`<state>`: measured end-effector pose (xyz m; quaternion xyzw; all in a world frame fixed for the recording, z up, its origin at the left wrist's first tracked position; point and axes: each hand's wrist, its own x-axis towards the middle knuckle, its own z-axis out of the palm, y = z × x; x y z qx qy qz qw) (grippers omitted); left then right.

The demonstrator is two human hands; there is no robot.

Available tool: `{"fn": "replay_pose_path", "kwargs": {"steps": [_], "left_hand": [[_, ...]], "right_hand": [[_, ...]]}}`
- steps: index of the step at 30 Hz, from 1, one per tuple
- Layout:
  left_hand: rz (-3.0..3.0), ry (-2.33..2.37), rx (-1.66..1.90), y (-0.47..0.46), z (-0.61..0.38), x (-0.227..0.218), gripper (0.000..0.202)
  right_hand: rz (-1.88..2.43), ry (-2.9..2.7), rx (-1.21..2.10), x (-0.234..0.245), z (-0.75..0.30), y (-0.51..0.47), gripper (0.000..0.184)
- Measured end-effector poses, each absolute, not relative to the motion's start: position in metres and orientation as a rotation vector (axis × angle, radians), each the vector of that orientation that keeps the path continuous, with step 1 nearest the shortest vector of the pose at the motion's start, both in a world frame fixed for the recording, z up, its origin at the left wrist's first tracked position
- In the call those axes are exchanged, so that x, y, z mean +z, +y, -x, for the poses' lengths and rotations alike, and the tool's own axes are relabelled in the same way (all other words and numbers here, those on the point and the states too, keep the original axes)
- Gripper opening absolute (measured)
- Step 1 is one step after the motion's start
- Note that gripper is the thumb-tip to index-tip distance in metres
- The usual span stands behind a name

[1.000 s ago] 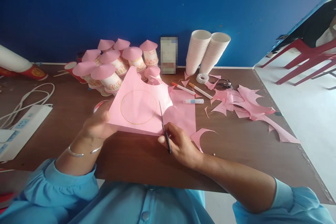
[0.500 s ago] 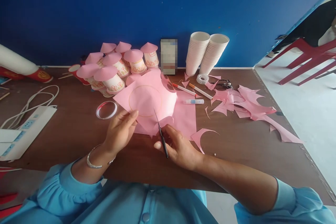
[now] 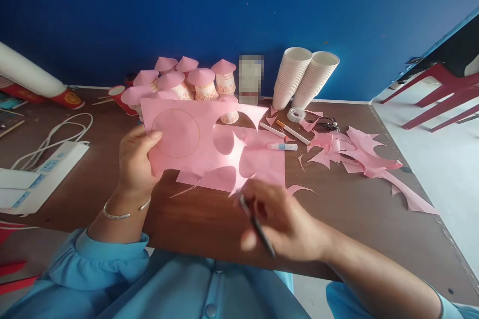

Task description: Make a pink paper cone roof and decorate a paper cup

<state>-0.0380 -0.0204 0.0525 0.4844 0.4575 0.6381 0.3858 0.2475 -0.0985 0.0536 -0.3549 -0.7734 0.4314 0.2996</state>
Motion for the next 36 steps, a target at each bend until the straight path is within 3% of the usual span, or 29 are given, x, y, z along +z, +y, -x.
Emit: {"fn": "replay_pose_path", "kwargs": {"steps": [3, 6, 12, 18, 23, 31, 36], "left_hand": [[-1.238, 1.134, 1.542, -0.019, 0.040, 0.051, 0.011], [-1.249, 1.144, 1.389, -0.019, 0.042, 0.050, 0.019], [-1.363, 1.169, 1.260, -0.022, 0.042, 0.050, 0.024], [-1.139, 1.072, 1.597, -0.016, 0.054, 0.060, 0.015], [-1.223, 1.163, 1.340, -0.015, 0.066, 0.069, 0.020], [-1.573, 1.283, 1.112, -0.023, 0.044, 0.063, 0.041], [-1.679, 1.252, 1.058, -0.029, 0.031, 0.061, 0.037]], "right_hand": [[1.176, -1.926, 0.941, 0.045, -0.250, -0.089, 0.052], [1.287, -1.942, 0.992, 0.029, -0.245, -0.082, 0.045], [1.341, -1.833, 1.315, 0.023, -0.229, -0.089, 0.057], [1.280, -1.763, 1.476, 0.025, -0.222, -0.094, 0.066], [1.176, -1.787, 1.669, 0.023, -0.219, -0.096, 0.069], [1.239, -1.733, 1.588, 0.017, -0.214, -0.098, 0.068], [1.270, -1.695, 1.552, 0.012, -0.214, -0.099, 0.074]]}}
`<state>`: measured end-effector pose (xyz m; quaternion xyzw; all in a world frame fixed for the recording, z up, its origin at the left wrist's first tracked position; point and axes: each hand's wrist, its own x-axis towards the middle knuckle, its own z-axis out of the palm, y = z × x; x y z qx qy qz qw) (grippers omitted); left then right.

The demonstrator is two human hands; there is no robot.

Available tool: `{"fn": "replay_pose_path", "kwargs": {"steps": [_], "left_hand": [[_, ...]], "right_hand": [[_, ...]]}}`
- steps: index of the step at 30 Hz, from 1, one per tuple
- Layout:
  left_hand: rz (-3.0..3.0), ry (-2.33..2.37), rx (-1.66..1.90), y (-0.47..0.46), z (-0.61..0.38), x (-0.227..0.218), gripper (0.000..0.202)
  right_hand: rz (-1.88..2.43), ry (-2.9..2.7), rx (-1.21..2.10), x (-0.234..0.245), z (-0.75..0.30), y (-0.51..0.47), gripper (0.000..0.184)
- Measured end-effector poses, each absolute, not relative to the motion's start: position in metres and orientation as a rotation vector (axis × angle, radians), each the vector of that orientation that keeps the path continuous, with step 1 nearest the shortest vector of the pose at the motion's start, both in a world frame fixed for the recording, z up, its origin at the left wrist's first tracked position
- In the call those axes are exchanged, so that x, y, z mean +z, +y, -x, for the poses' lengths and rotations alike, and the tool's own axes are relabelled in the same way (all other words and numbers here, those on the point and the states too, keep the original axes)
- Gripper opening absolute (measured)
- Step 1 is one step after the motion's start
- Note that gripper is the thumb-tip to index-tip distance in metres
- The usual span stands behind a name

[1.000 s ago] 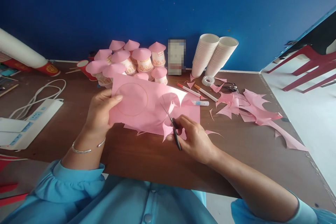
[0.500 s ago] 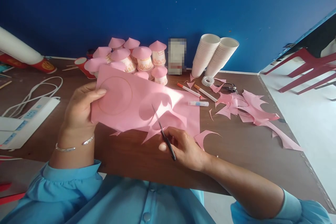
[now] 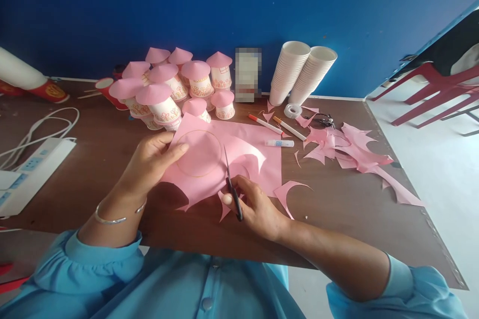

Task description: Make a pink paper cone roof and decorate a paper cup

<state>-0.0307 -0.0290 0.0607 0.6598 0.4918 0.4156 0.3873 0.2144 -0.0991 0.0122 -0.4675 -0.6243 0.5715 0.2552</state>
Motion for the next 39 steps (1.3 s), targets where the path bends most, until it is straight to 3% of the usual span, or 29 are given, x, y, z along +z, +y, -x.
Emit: {"fn": "replay_pose_path", "kwargs": {"steps": [15, 39], "left_hand": [[-1.715, 1.275, 1.096, -0.030, 0.034, 0.059, 0.031], [-1.693, 1.280, 1.080, -0.033, 0.031, 0.064, 0.034]], "right_hand": [[1.243, -1.641, 1.583, 0.007, -0.216, -0.101, 0.074], [1.291, -1.536, 1.637, -0.003, -0.216, -0.103, 0.057]]}}
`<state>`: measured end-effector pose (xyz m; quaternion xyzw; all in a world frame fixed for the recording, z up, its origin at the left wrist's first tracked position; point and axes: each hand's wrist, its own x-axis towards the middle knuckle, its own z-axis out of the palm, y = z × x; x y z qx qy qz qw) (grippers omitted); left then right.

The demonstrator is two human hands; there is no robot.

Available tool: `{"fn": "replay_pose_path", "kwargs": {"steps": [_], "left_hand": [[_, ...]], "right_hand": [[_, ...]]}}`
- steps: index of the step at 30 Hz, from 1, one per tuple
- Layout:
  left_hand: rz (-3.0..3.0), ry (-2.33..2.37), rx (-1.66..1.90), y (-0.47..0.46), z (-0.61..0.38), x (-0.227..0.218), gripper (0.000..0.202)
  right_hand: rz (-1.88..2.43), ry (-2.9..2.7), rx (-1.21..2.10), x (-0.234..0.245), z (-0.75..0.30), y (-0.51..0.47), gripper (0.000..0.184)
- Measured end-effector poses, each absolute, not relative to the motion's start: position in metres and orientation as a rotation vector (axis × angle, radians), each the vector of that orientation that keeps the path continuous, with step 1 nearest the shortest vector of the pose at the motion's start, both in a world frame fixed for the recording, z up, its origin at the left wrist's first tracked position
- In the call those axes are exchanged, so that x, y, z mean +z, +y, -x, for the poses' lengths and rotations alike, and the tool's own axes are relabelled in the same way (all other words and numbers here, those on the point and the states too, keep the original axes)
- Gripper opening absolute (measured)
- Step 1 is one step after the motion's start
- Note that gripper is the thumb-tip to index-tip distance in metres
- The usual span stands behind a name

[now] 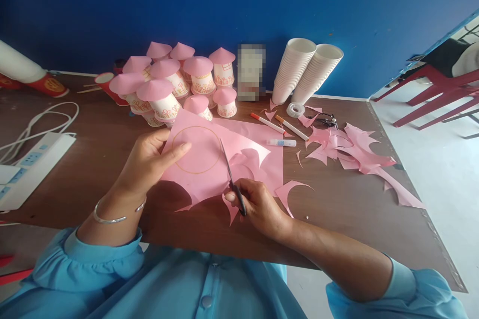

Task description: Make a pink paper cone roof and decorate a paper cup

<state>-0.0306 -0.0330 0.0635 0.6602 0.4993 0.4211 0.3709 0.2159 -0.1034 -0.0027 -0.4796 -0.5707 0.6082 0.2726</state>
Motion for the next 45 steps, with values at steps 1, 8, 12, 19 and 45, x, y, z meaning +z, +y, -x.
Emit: {"fn": "replay_pose_path", "kwargs": {"steps": [1, 8, 12, 19, 45], "left_hand": [[-1.695, 1.275, 1.077, -0.0329, 0.0309, 0.0631, 0.034], [-1.717, 1.294, 1.043, -0.0321, 0.0326, 0.0616, 0.037], [-1.737, 1.290, 1.037, -0.0318, 0.0324, 0.0618, 0.038], [-1.730, 1.316, 1.027, -0.0322, 0.0329, 0.0612, 0.041], [-1.730, 1.263, 0.964, -0.0290, 0.0367, 0.0576, 0.039]], "right_hand": [[1.292, -1.539, 1.633, -0.0027, -0.2161, -0.1033, 0.057], [1.325, -1.494, 1.671, 0.0013, -0.2152, -0.1024, 0.059], [1.335, -1.483, 1.667, 0.0037, -0.2141, -0.1028, 0.055], [1.340, -1.445, 1.684, 0.0044, -0.2133, -0.1020, 0.052], [1.342, -1.494, 1.678, 0.0007, -0.2184, -0.1022, 0.057]]}}
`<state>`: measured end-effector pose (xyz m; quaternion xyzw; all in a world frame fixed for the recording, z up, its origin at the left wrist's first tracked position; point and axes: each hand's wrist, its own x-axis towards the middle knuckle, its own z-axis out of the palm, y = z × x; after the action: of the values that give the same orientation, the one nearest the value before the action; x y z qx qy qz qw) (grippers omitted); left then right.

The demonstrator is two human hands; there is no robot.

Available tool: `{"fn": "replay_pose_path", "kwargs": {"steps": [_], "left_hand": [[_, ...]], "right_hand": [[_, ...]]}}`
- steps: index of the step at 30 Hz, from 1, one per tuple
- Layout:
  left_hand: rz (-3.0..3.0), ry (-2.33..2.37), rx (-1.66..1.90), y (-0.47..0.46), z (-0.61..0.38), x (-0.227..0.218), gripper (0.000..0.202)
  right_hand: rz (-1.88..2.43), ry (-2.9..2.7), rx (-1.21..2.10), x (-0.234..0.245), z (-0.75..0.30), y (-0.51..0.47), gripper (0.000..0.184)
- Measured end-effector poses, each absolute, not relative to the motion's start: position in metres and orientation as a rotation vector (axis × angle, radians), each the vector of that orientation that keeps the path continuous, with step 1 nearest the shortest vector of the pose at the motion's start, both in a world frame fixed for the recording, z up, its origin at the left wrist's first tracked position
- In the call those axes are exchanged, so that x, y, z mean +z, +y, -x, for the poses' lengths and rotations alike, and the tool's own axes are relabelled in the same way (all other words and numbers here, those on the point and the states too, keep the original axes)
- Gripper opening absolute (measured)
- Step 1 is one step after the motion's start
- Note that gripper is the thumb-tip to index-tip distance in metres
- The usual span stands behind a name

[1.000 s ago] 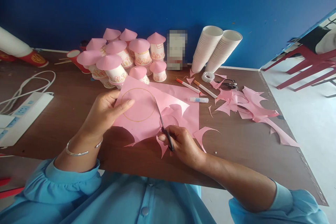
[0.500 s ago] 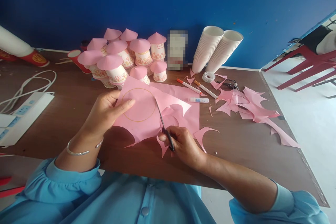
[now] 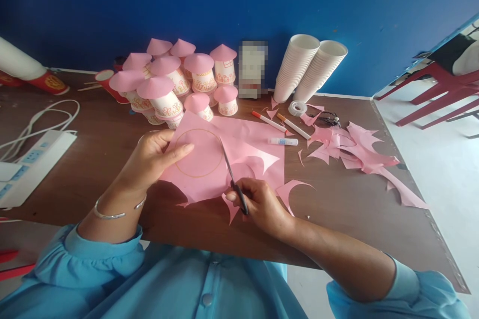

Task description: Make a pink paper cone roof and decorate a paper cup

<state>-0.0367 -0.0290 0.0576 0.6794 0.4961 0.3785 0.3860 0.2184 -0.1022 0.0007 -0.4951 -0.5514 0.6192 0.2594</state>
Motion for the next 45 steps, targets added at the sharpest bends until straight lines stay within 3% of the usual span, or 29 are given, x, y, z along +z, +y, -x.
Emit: {"fn": "replay_pose_path", "kwargs": {"steps": [19, 35, 45], "left_hand": [[-1.787, 1.311, 0.893, -0.0288, 0.0367, 0.0620, 0.034], [-1.789, 1.290, 0.901, -0.0273, 0.0388, 0.0645, 0.042], [-1.726, 1.282, 0.858, -0.0259, 0.0435, 0.0632, 0.042]], "right_hand": [[1.376, -1.475, 1.666, 0.0055, -0.2159, -0.1021, 0.058], [1.386, -1.448, 1.694, 0.0045, -0.2158, -0.1007, 0.057], [1.369, -1.510, 1.671, 0.0043, -0.2166, -0.0982, 0.064]]}}
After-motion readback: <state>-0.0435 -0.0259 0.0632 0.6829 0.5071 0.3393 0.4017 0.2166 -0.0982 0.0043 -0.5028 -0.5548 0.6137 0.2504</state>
